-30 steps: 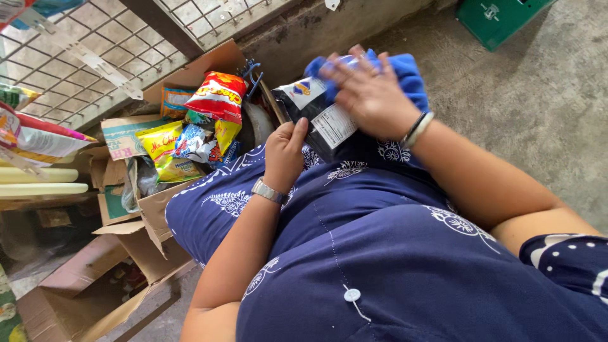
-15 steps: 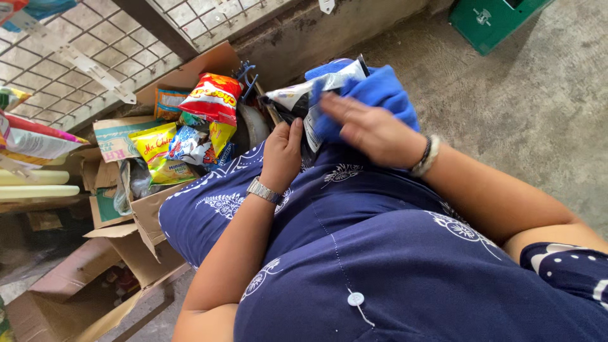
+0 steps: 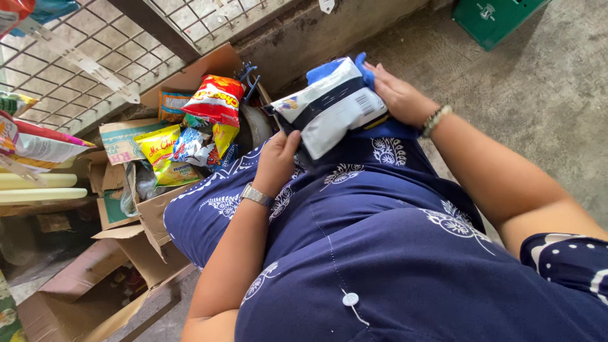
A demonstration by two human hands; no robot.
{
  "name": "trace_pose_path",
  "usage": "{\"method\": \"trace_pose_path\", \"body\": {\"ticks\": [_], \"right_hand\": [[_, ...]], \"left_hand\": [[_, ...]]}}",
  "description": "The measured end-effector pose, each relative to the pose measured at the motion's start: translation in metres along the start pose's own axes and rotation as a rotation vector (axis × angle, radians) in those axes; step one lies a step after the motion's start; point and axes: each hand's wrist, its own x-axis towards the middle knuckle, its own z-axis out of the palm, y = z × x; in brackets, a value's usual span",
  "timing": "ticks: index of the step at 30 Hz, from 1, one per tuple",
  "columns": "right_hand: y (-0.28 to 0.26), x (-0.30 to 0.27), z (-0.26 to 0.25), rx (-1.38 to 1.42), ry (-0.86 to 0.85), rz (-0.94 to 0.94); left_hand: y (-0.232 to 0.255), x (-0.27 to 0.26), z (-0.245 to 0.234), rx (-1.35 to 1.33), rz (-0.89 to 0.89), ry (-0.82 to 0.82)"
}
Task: The person wipes multiple snack packets with a blue cloth. They handle each packet individually, turning them over to wipe different sides before placing them into a cardboard box.
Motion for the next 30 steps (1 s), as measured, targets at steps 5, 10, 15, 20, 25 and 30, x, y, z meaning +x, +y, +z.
{"method": "trace_pose_path", "body": {"ticks": [5,10,15,20,25,30], "right_hand": [[0.019,-0.031,0.016,-0.021,0.153,-0.124],[-0.013,-0.051,0.007,-0.165,0.381,0.300],[-0.054,-0.039,-0.038,1.285,0.532,-0.054],[-0.082,-0.009,-0.016,-0.386,0.379,-0.335],[-0.108,0.009,0.037,-0.452,0.052,-0.623],[-0.092,0.011,0.027,-0.520,0.144,-0.425]], "left_hand": [[0.009,0.013,-0.002,-0.074,0.008,0.184],[0.054,0.020,0.000,-0.205,-0.172,0.110],[0.078,0.009,0.000,-0.150,-0.047,0.126],[0.081,0.004,0.012,-0.020,0.129,0.120],[0.074,-0.003,0.014,-0.198,0.277,0.043],[0.065,0.000,0.013,-0.059,0.123,0.062]]}}
